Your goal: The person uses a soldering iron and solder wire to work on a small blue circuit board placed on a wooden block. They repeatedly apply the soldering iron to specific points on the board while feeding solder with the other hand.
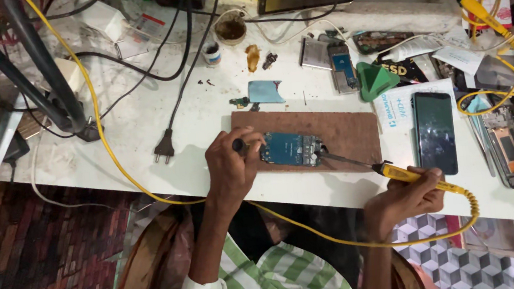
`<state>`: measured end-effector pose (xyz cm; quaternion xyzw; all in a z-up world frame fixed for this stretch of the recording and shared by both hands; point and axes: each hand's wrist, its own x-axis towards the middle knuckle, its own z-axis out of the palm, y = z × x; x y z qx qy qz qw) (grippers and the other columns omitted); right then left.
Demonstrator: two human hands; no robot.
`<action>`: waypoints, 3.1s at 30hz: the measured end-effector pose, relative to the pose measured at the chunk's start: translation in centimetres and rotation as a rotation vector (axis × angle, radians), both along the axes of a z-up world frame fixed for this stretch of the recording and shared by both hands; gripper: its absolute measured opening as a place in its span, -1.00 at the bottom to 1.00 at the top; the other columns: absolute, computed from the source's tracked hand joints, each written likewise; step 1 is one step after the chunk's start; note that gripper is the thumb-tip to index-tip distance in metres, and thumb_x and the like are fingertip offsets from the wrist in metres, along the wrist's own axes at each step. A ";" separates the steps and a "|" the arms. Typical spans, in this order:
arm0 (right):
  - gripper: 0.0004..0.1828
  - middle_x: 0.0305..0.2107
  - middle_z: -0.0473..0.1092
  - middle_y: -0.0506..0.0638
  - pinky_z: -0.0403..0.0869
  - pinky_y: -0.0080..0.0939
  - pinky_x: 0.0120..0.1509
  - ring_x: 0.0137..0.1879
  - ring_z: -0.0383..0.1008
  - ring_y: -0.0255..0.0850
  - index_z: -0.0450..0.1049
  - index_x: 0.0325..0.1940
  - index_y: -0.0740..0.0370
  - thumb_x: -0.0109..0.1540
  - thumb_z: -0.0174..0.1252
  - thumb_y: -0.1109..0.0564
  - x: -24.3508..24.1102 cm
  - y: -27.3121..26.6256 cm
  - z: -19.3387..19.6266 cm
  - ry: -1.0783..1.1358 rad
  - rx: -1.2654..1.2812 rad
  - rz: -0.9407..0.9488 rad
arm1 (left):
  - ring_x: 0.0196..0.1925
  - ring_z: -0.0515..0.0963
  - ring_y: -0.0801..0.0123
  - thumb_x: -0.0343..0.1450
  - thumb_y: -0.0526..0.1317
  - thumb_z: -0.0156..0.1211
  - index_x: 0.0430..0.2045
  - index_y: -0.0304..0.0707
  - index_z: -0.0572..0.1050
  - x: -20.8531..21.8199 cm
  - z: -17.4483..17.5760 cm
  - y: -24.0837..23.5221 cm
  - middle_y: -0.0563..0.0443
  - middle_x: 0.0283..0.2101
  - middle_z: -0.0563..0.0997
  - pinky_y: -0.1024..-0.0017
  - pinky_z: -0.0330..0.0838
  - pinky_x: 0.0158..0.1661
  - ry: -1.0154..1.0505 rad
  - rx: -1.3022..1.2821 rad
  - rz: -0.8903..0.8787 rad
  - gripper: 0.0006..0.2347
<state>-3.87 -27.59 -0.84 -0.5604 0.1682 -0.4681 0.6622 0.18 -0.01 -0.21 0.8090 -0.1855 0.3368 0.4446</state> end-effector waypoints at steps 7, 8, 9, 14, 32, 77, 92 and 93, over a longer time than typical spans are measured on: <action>-0.47 -0.56 0.26 -0.02 0.18 -0.33 -0.33 -0.46 0.18 -0.35 0.34 -0.37 0.40 0.58 -0.01 -0.01 0.2 0.3 3.9 0.087 -0.358 0.015 | -0.35 0.66 0.20 0.54 -0.30 0.19 0.03 -0.26 0.22 0.0 -0.1 0.1 0.04 -0.28 0.70 0.27 0.40 -0.21 -0.011 -0.010 -0.006 -0.72; -0.45 -0.57 0.27 -0.02 0.19 -0.33 -0.31 -0.46 0.19 -0.36 0.37 -0.36 0.43 0.61 -0.03 0.00 0.1 0.6 4.6 0.108 -0.457 0.017 | -0.38 0.66 0.22 0.53 -0.31 0.20 0.03 -0.26 0.22 0.0 -0.1 0.0 0.04 -0.28 0.70 0.28 0.40 -0.22 0.001 -0.012 -0.006 -0.72; -0.43 -0.59 0.27 -0.01 0.20 -0.33 -0.30 -0.46 0.21 -0.36 0.40 -0.35 0.47 0.64 -0.05 0.02 0.1 0.8 5.5 0.130 -0.554 0.021 | -0.40 0.65 0.23 0.53 -0.31 0.20 0.03 -0.26 0.23 -0.1 -0.2 0.0 0.04 -0.28 0.70 0.29 0.40 -0.23 0.013 -0.013 -0.006 -0.71; -0.50 -0.63 0.23 -0.05 0.09 -0.34 -0.38 -0.50 0.15 -0.40 0.42 -0.31 0.45 0.61 -0.08 0.06 -0.3 2.1 9.6 0.305 -0.714 0.153 | -0.34 0.68 0.23 0.51 -0.30 0.24 0.00 -0.25 0.25 -0.2 0.0 -0.2 0.03 -0.27 0.69 0.26 0.41 -0.17 -0.012 -0.014 0.001 -0.72; -0.66 -0.58 0.15 -0.14 0.03 -0.37 -0.52 -0.58 0.04 -0.44 0.28 -0.17 0.24 0.53 -0.05 -0.05 3.6 -0.4 7.3 0.338 -0.240 0.439 | -0.48 0.53 0.29 0.42 -0.29 0.40 -0.12 -0.27 0.39 -0.5 0.5 -0.1 0.05 -0.30 0.70 0.38 0.34 -0.30 -0.040 -0.006 0.080 -0.72; -0.60 -0.62 0.34 0.01 0.23 -0.30 -0.46 -0.56 0.32 -0.32 0.33 -0.18 0.35 0.56 -0.05 -0.03 4.9 0.6 11.0 0.314 -0.792 0.451 | -0.55 0.54 0.49 0.41 -0.20 0.47 -0.24 -0.28 0.41 -1.3 1.0 -0.4 0.13 -0.40 0.68 0.42 0.18 -0.41 -0.244 0.130 0.353 -0.72; -0.63 -0.63 0.27 -0.06 0.16 -0.33 -0.46 -0.55 0.23 -0.39 0.35 -0.17 0.33 0.56 -0.04 -0.02 5.5 -0.4 10.7 0.317 -0.730 0.532 | -0.53 0.59 0.48 0.44 -0.21 0.44 -0.28 -0.32 0.42 -1.6 0.4 -0.5 0.07 -0.40 0.70 0.43 0.23 -0.37 -0.177 0.134 0.405 -0.74; -0.62 -0.63 0.27 -0.07 0.17 -0.34 -0.46 -0.55 0.23 -0.39 0.35 -0.18 0.33 0.56 -0.04 -0.02 5.5 -0.4 10.7 0.321 -0.729 0.536 | -0.56 0.57 0.49 0.43 -0.20 0.46 -0.29 -0.34 0.42 -1.5 0.5 -0.5 0.05 -0.41 0.69 0.43 0.21 -0.39 -0.163 0.167 0.414 -0.73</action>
